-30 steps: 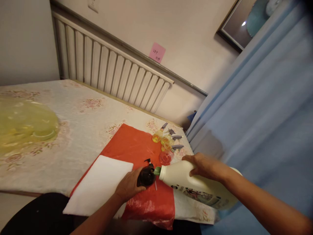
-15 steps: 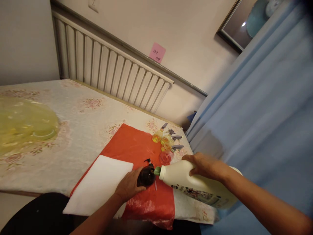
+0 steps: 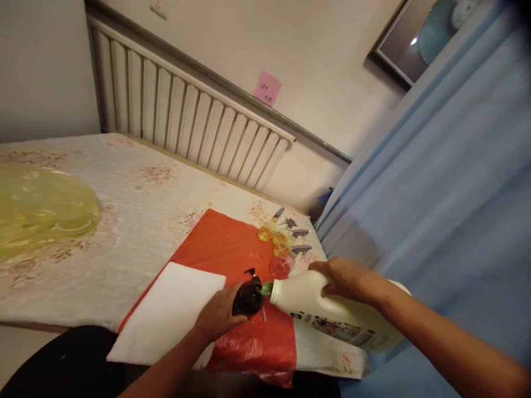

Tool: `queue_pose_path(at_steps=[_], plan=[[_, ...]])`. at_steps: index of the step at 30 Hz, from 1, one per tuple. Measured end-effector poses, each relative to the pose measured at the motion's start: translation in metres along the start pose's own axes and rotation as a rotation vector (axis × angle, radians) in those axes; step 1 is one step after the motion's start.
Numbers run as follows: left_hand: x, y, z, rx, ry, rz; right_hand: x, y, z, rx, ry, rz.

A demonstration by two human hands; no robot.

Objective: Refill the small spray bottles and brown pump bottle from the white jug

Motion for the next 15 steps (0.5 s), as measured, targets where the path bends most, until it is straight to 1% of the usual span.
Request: queue_pose_path(at_steps=[4,15], plan=[[0.0011,0.0023,0.0001,0.019,-0.005,-0.024,0.0005,-0.0002,-0.0005,-0.004,0.002,-0.004],[0.0033,0.0028,0.0005,0.016,0.004,-0.022,0.0013,-0.0004,-0.0013,-0.031,-0.026,-0.023]])
Point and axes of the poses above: each hand's wrist, its own z-axis away from the middle knuckle, its own y-axis out of the back of the hand, x = y × z, the point moved 9 cm from there along -z, towards the middle knuckle, and after that the axes turned 13 degrees about z, right-handed, at the moved point
